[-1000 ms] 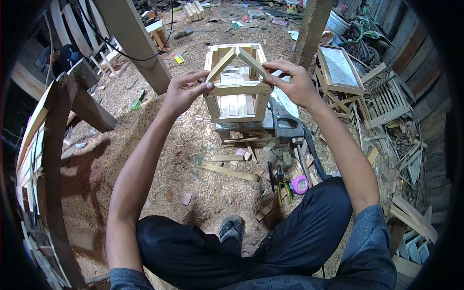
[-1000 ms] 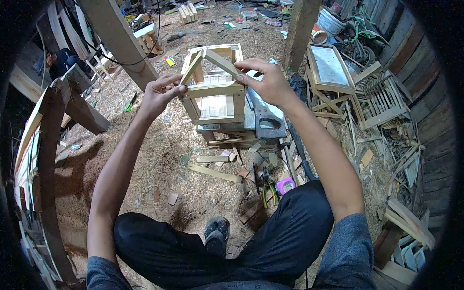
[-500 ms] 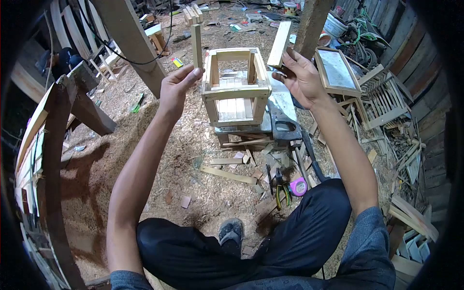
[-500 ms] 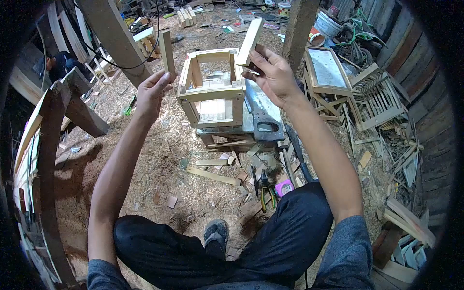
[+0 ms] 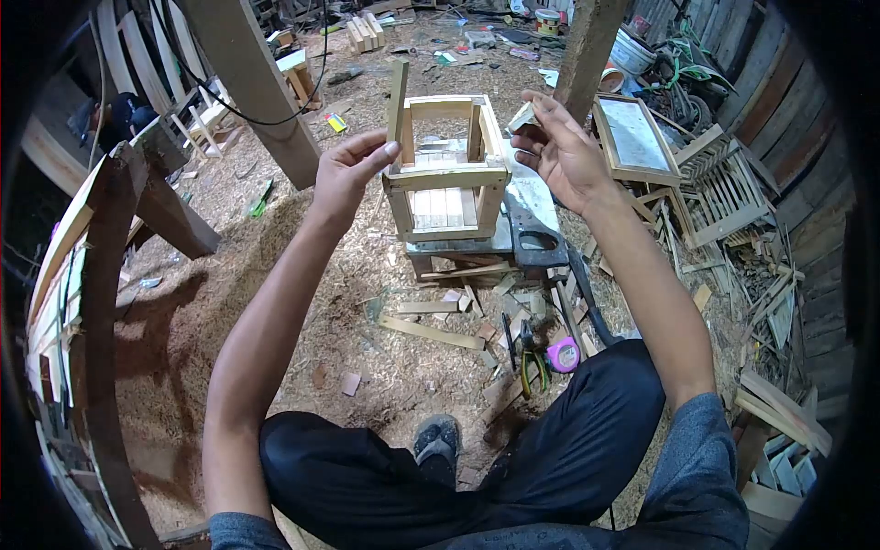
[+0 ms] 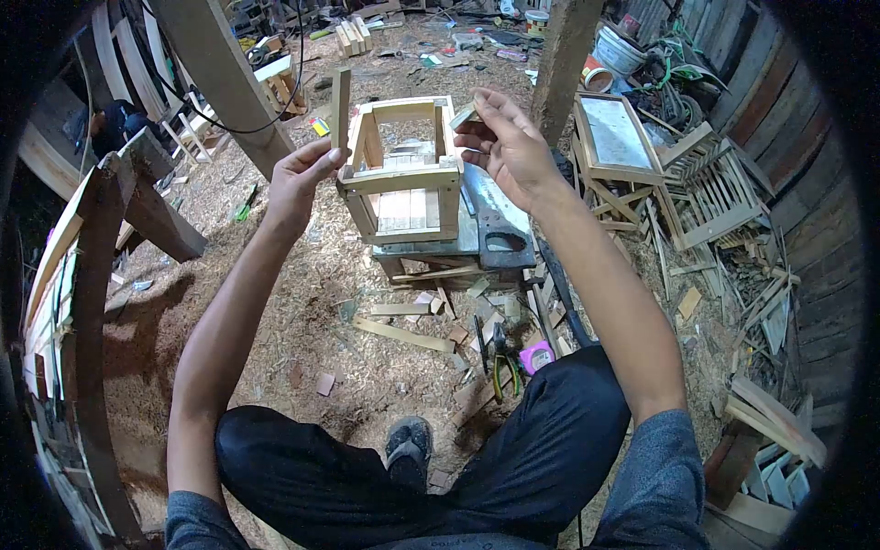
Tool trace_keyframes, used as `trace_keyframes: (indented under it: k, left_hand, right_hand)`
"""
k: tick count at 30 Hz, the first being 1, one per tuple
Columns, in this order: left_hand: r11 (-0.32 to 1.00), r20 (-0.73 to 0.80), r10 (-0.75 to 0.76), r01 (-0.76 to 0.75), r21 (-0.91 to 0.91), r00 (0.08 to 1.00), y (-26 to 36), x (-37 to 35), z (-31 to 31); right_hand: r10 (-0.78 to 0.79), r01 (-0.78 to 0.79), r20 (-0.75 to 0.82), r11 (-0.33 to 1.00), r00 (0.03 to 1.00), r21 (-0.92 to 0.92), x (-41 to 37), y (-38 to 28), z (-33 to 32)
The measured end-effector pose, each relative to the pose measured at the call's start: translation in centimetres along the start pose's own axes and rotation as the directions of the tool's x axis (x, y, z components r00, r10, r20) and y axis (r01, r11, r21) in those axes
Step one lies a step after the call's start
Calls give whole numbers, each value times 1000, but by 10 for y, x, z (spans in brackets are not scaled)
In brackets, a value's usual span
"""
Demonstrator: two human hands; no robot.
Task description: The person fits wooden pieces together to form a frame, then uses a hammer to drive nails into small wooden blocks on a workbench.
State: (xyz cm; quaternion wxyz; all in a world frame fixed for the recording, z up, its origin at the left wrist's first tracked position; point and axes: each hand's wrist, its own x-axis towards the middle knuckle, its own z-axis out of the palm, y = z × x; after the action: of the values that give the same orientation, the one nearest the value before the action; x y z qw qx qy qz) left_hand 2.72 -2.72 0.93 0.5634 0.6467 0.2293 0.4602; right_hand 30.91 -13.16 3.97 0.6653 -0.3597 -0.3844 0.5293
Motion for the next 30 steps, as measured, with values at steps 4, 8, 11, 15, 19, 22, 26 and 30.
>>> trace_keyframes:
  k: [4, 8, 11, 15, 19, 22, 26, 30]
  left_hand:
    - [996, 2, -55, 54, 66, 999, 3, -4, 3]
    - [995, -10, -68, 69, 78, 998, 2, -4, 1]
    - [992, -6, -63, 63, 110, 998, 2, -4, 0]
    - [985, 27, -130, 126, 120, 991, 0, -3, -5]
    - [990, 16, -78, 75, 123, 997, -3, -4, -5]
    - [991, 25, -72, 69, 116, 997, -2, -3, -5]
    - [987, 21, -94, 90, 130, 995, -5, -3, -5]
    - [984, 22, -106, 102, 149, 994, -6, -3, -4]
  right_hand:
    - [-13, 9, 95, 999, 995, 43, 1, 1, -2]
    - [-45, 28, 177, 995, 983, 97, -2, -2, 6]
    - [-168, 180, 67, 946, 984, -269, 5, 6, 0]
    - [-178, 158, -24, 923, 984, -351, 5, 4, -1]
    - [-182, 168, -19, 941, 983, -293, 8, 4, -1]
    - [-159, 147, -34, 963, 987, -228, 7, 6, 4]
    - [-83, 71, -46, 975, 996, -210, 9, 8, 0]
    - [-25, 10, -99, 988, 995, -156, 5, 5, 5]
